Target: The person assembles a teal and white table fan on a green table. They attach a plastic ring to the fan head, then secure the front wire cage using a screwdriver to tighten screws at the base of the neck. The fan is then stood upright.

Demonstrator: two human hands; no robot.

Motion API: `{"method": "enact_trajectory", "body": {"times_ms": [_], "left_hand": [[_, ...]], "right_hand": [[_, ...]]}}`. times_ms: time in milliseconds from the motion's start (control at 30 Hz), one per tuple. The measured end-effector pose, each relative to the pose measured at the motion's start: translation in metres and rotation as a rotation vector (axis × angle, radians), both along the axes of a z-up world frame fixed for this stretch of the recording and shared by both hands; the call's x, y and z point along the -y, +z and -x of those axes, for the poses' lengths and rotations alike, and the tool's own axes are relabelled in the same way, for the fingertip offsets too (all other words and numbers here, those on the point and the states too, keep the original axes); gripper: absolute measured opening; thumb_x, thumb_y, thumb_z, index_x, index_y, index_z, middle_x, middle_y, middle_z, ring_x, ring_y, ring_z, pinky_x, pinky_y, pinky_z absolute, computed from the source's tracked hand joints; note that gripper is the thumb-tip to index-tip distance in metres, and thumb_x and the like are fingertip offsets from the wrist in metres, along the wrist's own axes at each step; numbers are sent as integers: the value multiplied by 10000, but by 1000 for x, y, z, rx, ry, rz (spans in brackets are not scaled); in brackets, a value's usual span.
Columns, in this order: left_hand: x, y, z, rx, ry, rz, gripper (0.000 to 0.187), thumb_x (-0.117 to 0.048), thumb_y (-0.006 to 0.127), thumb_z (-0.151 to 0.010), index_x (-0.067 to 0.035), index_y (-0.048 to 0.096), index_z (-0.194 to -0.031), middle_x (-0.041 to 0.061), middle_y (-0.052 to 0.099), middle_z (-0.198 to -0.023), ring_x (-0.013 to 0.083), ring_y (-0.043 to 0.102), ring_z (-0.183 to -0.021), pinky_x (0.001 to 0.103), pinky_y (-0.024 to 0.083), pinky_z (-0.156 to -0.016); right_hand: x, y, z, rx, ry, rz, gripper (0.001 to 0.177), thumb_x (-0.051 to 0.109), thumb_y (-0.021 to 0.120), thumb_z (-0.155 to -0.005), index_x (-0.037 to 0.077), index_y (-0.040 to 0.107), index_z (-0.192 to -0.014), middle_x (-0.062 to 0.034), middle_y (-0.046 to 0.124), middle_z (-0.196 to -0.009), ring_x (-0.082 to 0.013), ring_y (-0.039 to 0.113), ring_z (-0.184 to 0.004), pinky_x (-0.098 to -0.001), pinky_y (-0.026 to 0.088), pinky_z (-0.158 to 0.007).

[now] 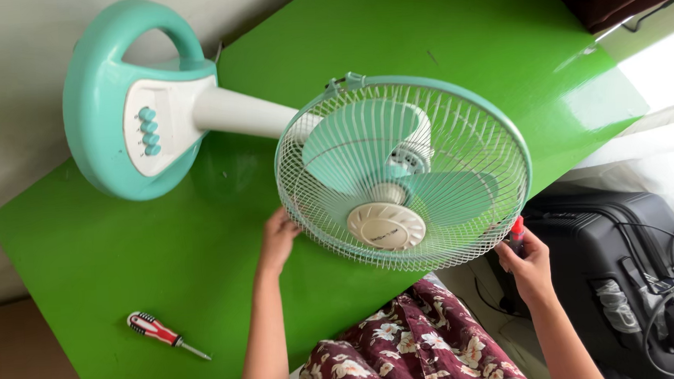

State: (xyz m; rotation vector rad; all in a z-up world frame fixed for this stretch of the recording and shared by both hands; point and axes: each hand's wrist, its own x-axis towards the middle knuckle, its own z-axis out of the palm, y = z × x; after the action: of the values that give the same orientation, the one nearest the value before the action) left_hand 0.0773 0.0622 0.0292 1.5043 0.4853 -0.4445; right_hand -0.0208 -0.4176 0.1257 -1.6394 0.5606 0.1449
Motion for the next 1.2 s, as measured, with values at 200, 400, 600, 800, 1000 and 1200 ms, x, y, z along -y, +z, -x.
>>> {"method": "enact_trajectory", "body": {"times_ms": [200,400,600,800,1000,1200], "left_hand": [[23,71,-50,216,265,-10,475,-339,450,-1075,-47,567,-1432,121,646,-1380,227,592,-1265,399,429,-1094],[61,125,-88,488,279,-160,478,-362,459,-1078,-26,602,-1385,128,624,-1398,229,548,-1334,363,363,-1147],[85,159,-110,599,294,-325,418,-357,475,-1095,-36,679,-1271,117,667,-1282,239,602,-1223,385,441,-1075],[99,180,-122,724,217,-574,364,-344,516,-1081,-66,721,-1198,135,676,-1225,271,615,-1175,394,457,-1034],[118,202,-142,787,145,-640,321,-339,628,-1025,-71,750,-1151,107,728,-1127,244,689,-1083,383,512,-975],[116,216,-153,714,57,-306,305,-303,654,-996,-87,752,-1189,67,746,-1134,160,700,-1046,297,545,-912]], "right_hand": [[19,5,-18,84,18,-35,307,33,705,-893,16,668,-1197,41,547,-723,-43,465,-584,-212,369,-525],[35,32,-67,179,8,-70,189,63,698,-932,33,677,-1117,57,562,-725,-29,462,-582,-193,359,-526],[50,54,-109,179,224,142,227,79,793,-838,32,721,-1049,63,497,-679,-15,433,-579,-186,315,-520],[64,41,-123,278,400,128,196,111,826,-807,22,719,-944,60,597,-752,-16,469,-665,-188,368,-579],[78,43,-163,264,570,77,190,122,819,-832,17,723,-958,21,613,-745,-49,458,-645,-220,349,-552],[28,125,-239,378,626,399,339,206,766,-856,30,614,-1103,-34,690,-729,-86,587,-621,-258,455,-568]]}}
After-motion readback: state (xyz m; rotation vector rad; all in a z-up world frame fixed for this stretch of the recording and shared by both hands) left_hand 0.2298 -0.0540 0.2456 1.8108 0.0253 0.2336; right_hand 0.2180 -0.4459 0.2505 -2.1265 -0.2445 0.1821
